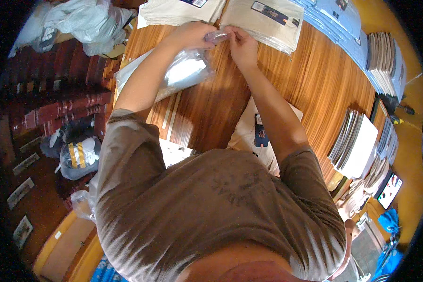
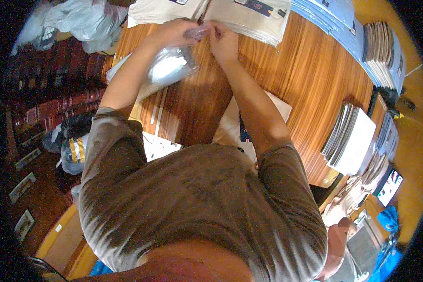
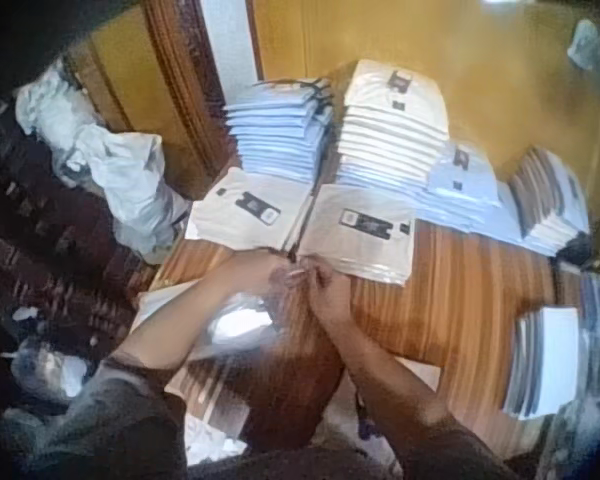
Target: The person places folded shirts into plastic sleeves, peels the adhesive backing, and seals the bags on a wooden table.
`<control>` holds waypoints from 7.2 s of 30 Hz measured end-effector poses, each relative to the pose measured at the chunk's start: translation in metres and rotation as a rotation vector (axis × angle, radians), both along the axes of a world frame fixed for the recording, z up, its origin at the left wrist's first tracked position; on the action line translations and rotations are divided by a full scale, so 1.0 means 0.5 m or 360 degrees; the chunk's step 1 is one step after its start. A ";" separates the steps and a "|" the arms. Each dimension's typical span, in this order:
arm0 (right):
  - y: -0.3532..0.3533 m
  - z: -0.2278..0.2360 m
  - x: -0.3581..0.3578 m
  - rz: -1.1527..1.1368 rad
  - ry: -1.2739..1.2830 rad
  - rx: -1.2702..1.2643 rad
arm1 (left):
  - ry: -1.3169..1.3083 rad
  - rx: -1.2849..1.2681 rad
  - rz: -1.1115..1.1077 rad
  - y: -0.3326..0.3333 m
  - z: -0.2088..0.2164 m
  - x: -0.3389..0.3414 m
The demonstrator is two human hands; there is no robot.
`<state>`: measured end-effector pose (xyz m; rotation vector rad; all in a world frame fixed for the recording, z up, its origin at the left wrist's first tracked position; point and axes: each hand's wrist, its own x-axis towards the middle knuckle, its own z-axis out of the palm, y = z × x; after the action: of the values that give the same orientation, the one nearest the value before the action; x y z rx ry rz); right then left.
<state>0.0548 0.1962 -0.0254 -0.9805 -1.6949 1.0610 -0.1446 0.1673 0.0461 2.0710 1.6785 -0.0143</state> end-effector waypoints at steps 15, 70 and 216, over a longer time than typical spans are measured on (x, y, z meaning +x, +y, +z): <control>0.021 0.104 0.107 -0.0029 0.0260 0.0083 | -0.0961 0.0523 -0.0063 -0.048 0.008 0.022; -0.125 -0.002 0.691 -0.0233 -0.0080 -0.0737 | -0.1323 -0.0015 0.0779 -0.106 -0.081 0.414; -0.526 0.309 0.638 -0.0404 -0.0148 -0.0066 | -0.2132 0.0157 -0.0137 -0.287 0.206 0.441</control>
<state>0.3737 -0.0669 0.1288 -1.2520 -1.5763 0.8980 0.0761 0.0240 0.1491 1.5019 0.7226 1.1531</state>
